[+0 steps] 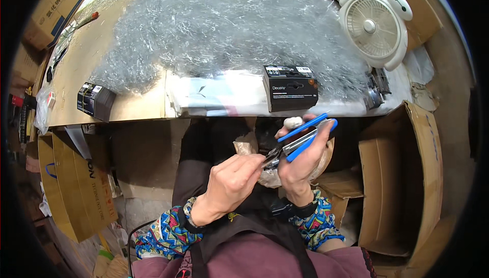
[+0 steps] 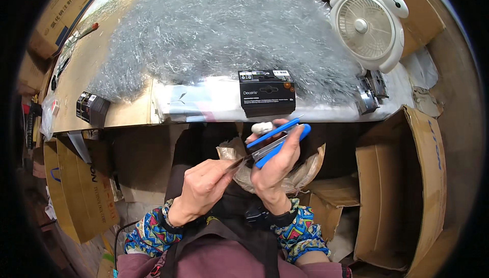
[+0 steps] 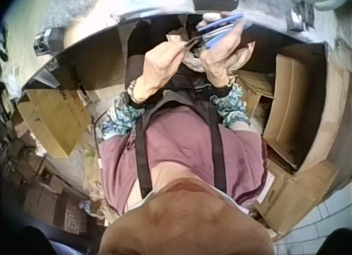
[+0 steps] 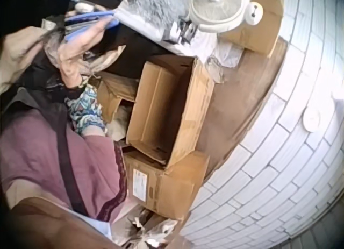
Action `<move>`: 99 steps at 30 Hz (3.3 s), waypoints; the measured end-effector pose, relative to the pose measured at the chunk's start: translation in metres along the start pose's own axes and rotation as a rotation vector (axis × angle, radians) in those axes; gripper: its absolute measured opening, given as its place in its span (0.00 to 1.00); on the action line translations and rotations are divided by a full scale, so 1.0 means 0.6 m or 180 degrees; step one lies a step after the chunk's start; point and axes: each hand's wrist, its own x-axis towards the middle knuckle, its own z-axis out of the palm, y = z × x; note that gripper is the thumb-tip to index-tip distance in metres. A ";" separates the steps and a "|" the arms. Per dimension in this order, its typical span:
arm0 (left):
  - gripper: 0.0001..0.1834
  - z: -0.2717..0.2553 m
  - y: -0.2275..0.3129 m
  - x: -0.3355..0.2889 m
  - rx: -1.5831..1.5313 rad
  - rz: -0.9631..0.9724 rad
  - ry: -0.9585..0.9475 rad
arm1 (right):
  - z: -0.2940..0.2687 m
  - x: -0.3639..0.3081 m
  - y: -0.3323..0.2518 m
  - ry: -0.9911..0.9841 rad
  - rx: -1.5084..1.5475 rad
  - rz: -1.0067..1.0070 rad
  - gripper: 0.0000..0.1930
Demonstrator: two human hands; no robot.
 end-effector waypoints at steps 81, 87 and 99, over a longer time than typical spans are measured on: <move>0.16 -0.019 -0.013 0.040 -0.3829 -0.2788 -0.0057 | -0.028 0.074 -0.121 -0.2301 -0.2875 0.0613 0.12; 0.13 -0.008 -0.007 0.036 -0.3801 -0.2881 -0.0026 | -0.029 0.064 -0.104 -0.2326 -0.3312 0.0034 0.13; 0.09 0.021 0.009 0.020 -0.1663 -0.1890 0.0335 | -0.016 0.055 -0.045 -0.0496 -0.1088 -0.0496 0.24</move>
